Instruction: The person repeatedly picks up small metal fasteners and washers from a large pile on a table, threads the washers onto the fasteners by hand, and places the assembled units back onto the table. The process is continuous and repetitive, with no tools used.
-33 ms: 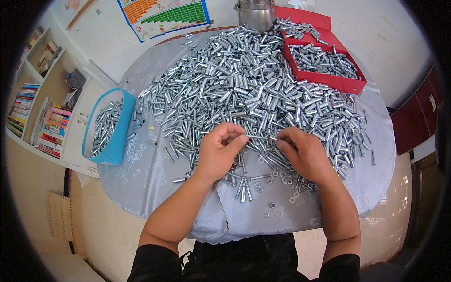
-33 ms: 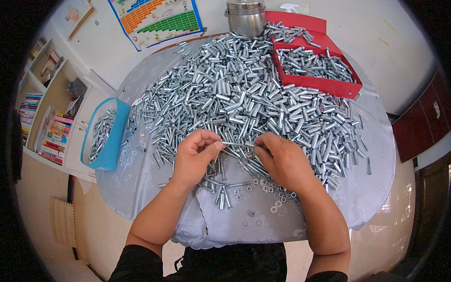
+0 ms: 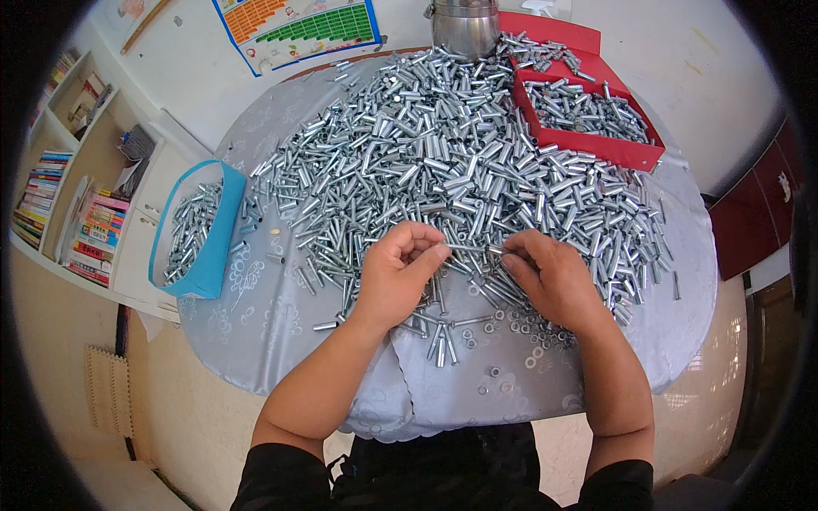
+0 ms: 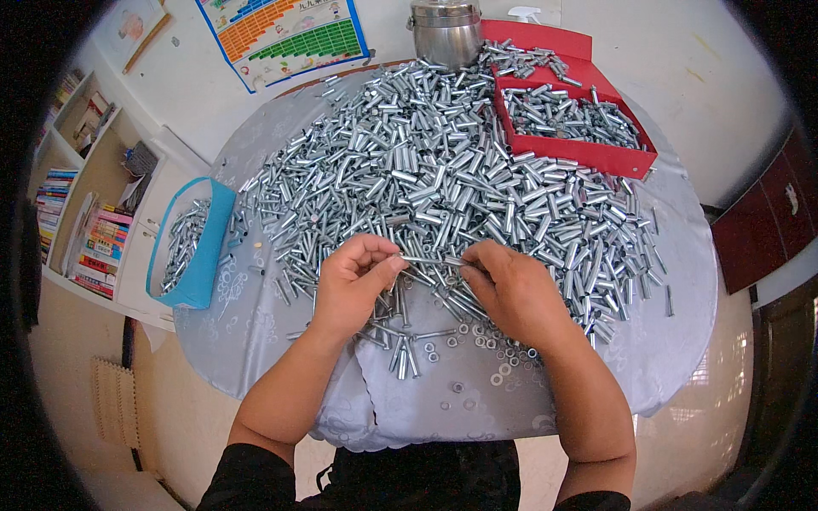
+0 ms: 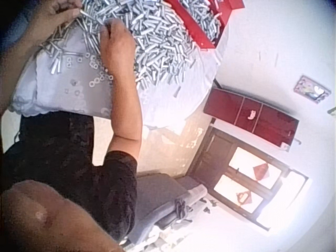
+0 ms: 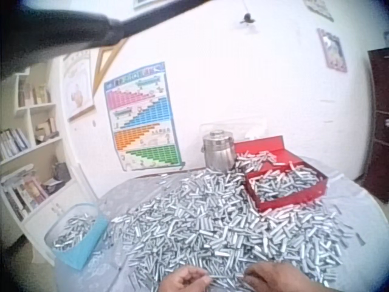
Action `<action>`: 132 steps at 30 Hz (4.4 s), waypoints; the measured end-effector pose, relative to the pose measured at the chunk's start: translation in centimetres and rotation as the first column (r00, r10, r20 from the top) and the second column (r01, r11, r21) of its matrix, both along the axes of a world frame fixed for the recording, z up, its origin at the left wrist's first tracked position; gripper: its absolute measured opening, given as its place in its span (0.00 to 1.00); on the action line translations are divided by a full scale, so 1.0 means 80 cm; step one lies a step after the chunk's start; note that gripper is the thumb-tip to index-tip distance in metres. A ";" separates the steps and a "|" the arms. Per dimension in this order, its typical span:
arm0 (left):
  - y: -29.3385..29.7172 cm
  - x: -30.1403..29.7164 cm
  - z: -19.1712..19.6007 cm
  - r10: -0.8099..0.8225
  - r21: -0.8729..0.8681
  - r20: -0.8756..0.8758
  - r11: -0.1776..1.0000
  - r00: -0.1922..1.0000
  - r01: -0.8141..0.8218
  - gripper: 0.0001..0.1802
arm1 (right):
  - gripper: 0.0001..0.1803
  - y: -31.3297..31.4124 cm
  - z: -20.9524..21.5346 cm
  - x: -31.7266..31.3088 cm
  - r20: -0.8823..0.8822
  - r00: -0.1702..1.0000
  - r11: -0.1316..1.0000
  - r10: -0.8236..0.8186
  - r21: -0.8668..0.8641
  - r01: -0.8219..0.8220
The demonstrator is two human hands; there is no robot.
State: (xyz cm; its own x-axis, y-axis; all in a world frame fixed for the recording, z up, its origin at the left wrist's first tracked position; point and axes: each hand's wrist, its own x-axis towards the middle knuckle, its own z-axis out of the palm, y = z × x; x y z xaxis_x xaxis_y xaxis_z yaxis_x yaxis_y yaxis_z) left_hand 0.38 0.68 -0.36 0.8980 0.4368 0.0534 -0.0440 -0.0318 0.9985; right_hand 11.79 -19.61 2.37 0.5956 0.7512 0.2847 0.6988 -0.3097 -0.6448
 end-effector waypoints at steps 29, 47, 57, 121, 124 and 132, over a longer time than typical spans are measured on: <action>-0.008 -0.005 0.003 -0.240 -0.222 0.110 0.940 0.964 0.260 0.12 | 0.08 0.007 0.004 -0.018 -0.271 0.961 0.990 0.056 0.138 -0.019; 0.003 -0.001 0.004 -0.014 -0.350 0.035 0.937 0.999 0.025 0.11 | 0.10 0.021 -0.027 -0.016 0.331 0.909 0.966 0.253 -0.143 -0.217; 0.005 0.001 -0.001 -0.036 -0.350 0.035 0.936 0.999 0.046 0.11 | 0.06 0.020 -0.033 -0.013 0.273 0.920 0.959 0.282 -0.102 -0.264; 0.005 0.001 0.001 -0.070 -0.379 0.065 0.921 0.995 0.089 0.12 | 0.08 0.020 -0.025 -0.017 0.367 0.882 0.944 0.297 -0.251 -0.214; 0.005 0.001 0.003 -0.069 -0.383 0.042 0.920 0.997 0.079 0.13 | 0.06 0.021 -0.019 -0.023 0.395 0.863 0.930 0.314 -0.310 -0.197; 0.008 0.003 -0.002 -0.068 -0.362 0.035 0.929 0.997 0.076 0.13 | 0.04 0.025 -0.014 -0.022 0.431 0.845 0.933 0.317 -0.300 -0.197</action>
State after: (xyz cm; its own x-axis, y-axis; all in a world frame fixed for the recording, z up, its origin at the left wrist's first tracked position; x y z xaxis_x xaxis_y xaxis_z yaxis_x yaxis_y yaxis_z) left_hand 0.64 1.35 -0.49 0.9281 0.3643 -0.0768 -0.0543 0.3367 0.9400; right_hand 10.02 -17.58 1.25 0.2134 0.9379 0.2735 0.9722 -0.1763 -0.1541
